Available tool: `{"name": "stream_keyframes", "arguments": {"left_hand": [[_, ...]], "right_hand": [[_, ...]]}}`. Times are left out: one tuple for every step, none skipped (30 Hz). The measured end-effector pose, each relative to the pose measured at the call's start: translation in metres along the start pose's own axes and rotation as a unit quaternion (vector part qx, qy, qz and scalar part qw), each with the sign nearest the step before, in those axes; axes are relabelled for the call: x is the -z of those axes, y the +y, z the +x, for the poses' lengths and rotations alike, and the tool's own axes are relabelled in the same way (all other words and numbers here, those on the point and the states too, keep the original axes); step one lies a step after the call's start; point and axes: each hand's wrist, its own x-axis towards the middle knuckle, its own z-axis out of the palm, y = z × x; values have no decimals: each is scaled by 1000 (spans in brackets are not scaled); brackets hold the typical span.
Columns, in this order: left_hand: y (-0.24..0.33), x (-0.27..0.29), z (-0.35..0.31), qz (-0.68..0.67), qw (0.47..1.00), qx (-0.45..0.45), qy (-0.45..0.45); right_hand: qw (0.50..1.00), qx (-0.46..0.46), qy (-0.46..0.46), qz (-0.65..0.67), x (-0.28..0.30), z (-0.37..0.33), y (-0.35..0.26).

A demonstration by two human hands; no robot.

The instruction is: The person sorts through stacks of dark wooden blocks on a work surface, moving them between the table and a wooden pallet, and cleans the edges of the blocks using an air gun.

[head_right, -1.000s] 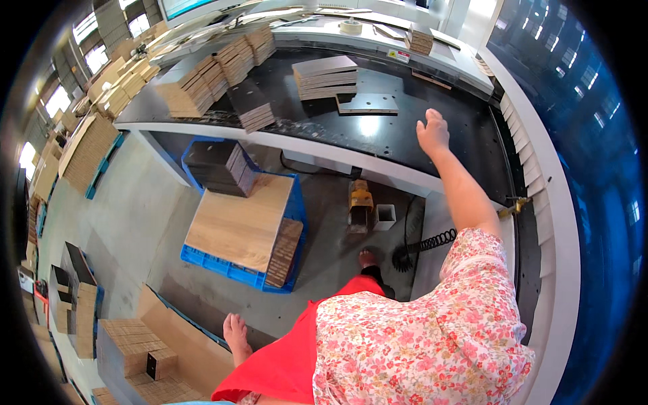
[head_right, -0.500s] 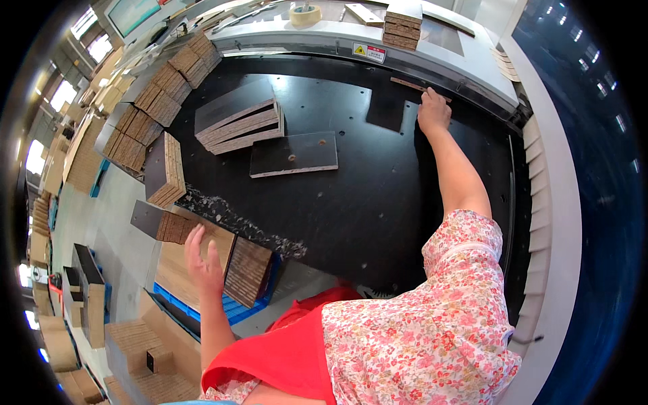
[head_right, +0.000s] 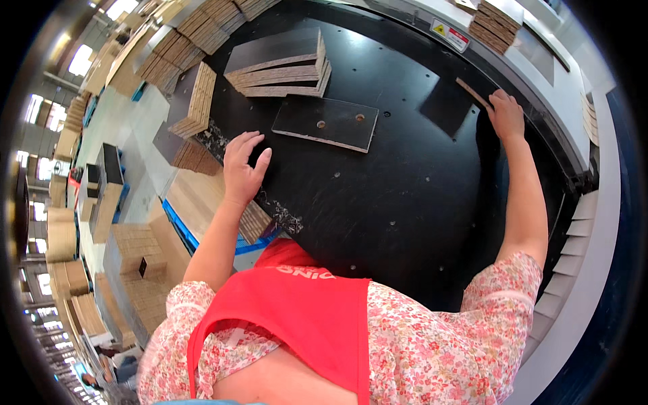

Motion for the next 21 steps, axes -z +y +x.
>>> {"name": "stream_keyframes", "arguments": {"left_hand": [[1,3,-1,8,1000,3,-4],[0,5,-4,16,1000,4,-9],[0,6,-5,13,1000,4,-4],[0,6,-5,6,1000,7,-2],[0,5,-5,-1,1000,9,-1],[1,4,-4,-11,1000,7,1],[-1,4,-3,-15,1000,7,4],[-2,2,-3,-20,1000,7,5],[-3,2,-3,-23,1000,8,11],[-2,2,-1,-22,1000,5,19],[-3,4,-4,-18,1000,8,24],[-3,3,-6,-18,999,8,27],[-3,4,-7,-21,999,15,23],[-4,5,-8,-24,999,17,24],[-5,6,-10,-26,999,21,24],[-6,8,-10,-31,999,20,27],[-5,8,-9,-37,999,20,24],[-4,7,-6,-50,998,16,21],[-3,8,-5,-59,998,15,17],[-3,9,-2,-67,998,14,13],[-8,9,-1,-89,996,12,21]], "right_hand": [[999,28,-1,21,3,0,-10],[998,55,-3,43,5,0,-19],[995,79,-3,58,12,-2,-22],[993,98,15,69,14,-5,-25],[990,67,-16,123,16,-8,-27],[983,34,-46,174,21,-11,-27],[978,47,-11,203,25,-15,-33],[971,59,23,232,30,-21,-40],[967,30,14,254,54,-23,-62],[961,54,40,268,67,-25,-77],[948,78,31,307,82,-24,-100],[933,98,21,344,100,-24,-126],[932,136,5,335,121,-24,-153],[929,172,-12,326,135,-23,-179],[922,218,-9,318,138,-21,-201],[915,263,-2,307,140,-20,-220],[910,288,-12,297,145,-19,-239],[906,311,-22,287,145,-18,-254],[901,327,-13,285,139,-16,-269],[895,344,-4,282,132,-12,-281],[900,360,-31,243,125,-6,-291]]}}
